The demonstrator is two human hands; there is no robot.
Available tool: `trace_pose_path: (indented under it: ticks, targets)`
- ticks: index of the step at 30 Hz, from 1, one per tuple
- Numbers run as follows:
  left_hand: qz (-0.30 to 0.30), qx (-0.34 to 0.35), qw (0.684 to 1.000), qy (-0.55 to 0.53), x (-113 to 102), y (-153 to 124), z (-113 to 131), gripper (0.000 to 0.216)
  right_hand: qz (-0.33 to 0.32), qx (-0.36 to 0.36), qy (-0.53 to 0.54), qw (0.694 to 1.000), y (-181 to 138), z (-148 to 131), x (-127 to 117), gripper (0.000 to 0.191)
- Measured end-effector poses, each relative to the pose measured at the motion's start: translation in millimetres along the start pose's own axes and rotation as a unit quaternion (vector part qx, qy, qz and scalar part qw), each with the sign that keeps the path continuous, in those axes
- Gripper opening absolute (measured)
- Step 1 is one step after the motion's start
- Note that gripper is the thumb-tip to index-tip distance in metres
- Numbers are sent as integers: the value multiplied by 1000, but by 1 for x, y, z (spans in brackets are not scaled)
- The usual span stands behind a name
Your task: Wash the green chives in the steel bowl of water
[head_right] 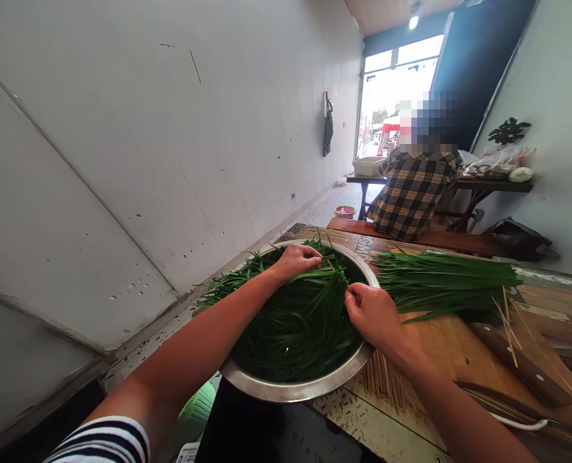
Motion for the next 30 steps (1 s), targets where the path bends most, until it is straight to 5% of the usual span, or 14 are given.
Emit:
trace_pose_path:
  ticks: [24,30]
  targets:
    - [19,79,997,3,4,-5,7,22,6,-2,-12,1000,1,2,0,31]
    - [-127,192,973,6,1,-19,33,25,27,4,-8,1000,4,3,-1,32]
Point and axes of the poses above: each hand's wrist, its own y-axis towards the middle knuckle, its own x-axis out of the palm, z = x × y, the point moved 3 cm from there along y, towards the middle knuckle, and after that the axes turned 12 degrees about z, right-handed, at the moved point
